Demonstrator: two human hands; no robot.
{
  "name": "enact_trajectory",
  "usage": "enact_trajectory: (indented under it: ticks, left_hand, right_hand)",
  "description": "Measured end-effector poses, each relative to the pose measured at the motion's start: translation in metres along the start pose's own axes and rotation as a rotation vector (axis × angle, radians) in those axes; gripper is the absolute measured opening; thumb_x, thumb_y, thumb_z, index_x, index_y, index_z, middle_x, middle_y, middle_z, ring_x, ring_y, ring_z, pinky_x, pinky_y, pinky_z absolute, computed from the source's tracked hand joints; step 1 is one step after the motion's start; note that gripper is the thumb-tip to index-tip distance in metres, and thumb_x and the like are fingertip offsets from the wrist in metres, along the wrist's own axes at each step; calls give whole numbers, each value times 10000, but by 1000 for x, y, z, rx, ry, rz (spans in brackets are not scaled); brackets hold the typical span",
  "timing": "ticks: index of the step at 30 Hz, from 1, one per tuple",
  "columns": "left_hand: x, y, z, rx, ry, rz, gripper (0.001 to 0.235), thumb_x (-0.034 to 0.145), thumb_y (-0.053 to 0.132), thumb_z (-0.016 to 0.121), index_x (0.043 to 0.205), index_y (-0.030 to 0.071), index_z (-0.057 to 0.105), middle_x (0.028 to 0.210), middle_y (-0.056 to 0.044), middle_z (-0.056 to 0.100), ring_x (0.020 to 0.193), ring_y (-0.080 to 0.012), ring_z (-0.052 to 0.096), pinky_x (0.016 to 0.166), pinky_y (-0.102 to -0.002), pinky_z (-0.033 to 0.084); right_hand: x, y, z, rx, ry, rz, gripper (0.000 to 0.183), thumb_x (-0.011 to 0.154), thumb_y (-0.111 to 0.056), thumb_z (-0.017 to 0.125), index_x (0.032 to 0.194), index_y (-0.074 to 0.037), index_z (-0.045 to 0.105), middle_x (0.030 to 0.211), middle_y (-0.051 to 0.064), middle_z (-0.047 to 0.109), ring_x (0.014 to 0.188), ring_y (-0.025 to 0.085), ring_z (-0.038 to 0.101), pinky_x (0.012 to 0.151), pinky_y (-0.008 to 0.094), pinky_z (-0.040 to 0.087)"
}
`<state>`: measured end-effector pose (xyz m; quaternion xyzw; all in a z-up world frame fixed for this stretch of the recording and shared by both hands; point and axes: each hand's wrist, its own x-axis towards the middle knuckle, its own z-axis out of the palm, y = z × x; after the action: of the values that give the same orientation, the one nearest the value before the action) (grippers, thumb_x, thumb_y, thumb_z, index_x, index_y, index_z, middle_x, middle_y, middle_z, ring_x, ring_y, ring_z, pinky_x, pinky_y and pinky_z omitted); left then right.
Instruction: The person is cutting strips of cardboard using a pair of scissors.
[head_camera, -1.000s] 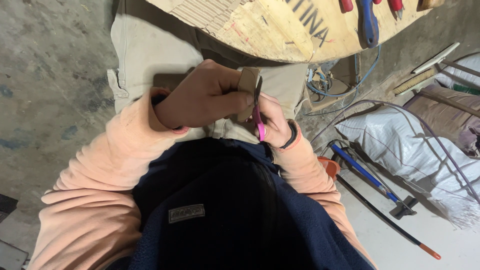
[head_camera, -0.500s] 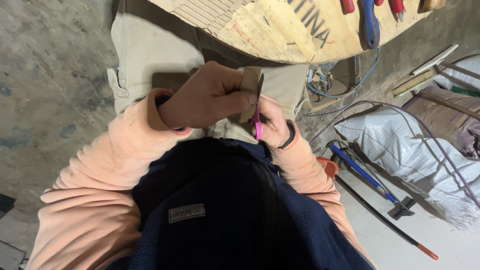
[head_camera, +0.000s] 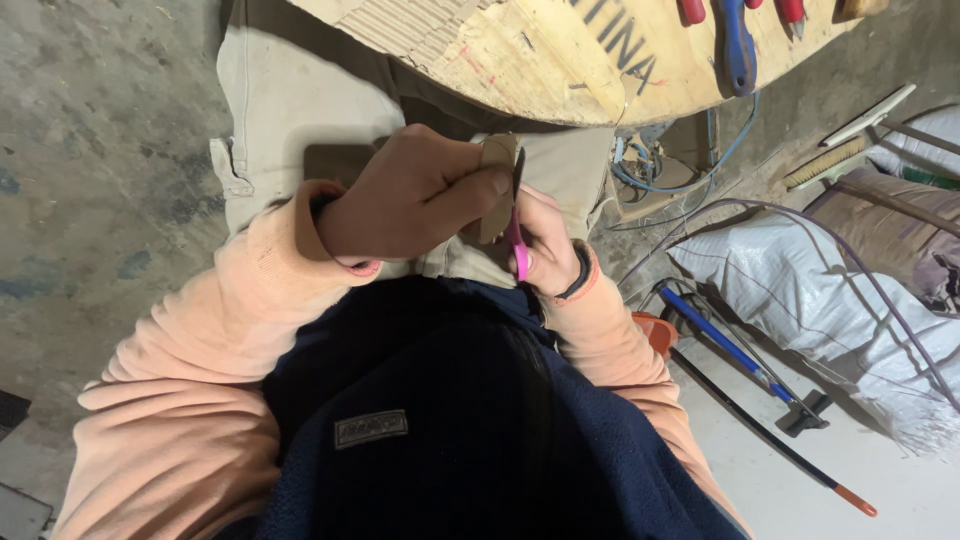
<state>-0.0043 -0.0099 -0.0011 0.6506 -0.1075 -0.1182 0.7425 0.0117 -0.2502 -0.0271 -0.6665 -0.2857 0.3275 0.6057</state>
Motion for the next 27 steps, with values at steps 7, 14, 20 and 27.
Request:
enact_trajectory:
  ticks: [7,14,20,27]
  left_hand:
    - [0,-4,0,4,-1,12,267,1048,173,545,851,25,648,620,-62,622,501,-132,580,519,-318,450]
    - [-1,-7,0,-1,-13,3,253,1044,178,551,867,24,646,626,-61,619,511,-130,577,529,-311,460]
    - [-1,-6,-3,-49,-39,7,251,1048,178,541,895,22,664,649,-49,644,543,-113,606,545,-295,484]
    - [-1,-9,-6,-104,-86,23,233,1027,146,537,862,15,639,651,-35,644,552,-91,595,538,-286,479]
  right_hand:
    - [-1,5,0,-3,-5,-17,710,989,-675,557,1111,19,643,1100,127,631,1012,256,634,913,349,503]
    - [-4,18,-1,9,-11,-72,588,1007,-596,602,1023,-10,638,1047,122,661,958,260,660,851,344,525]
    - [5,-5,1,20,-20,-40,646,1009,-618,569,1097,15,664,1077,128,656,993,264,653,893,354,517]
    - [3,1,1,54,-51,-56,590,1027,-582,586,1104,-1,652,1156,150,694,1090,287,683,942,362,537]
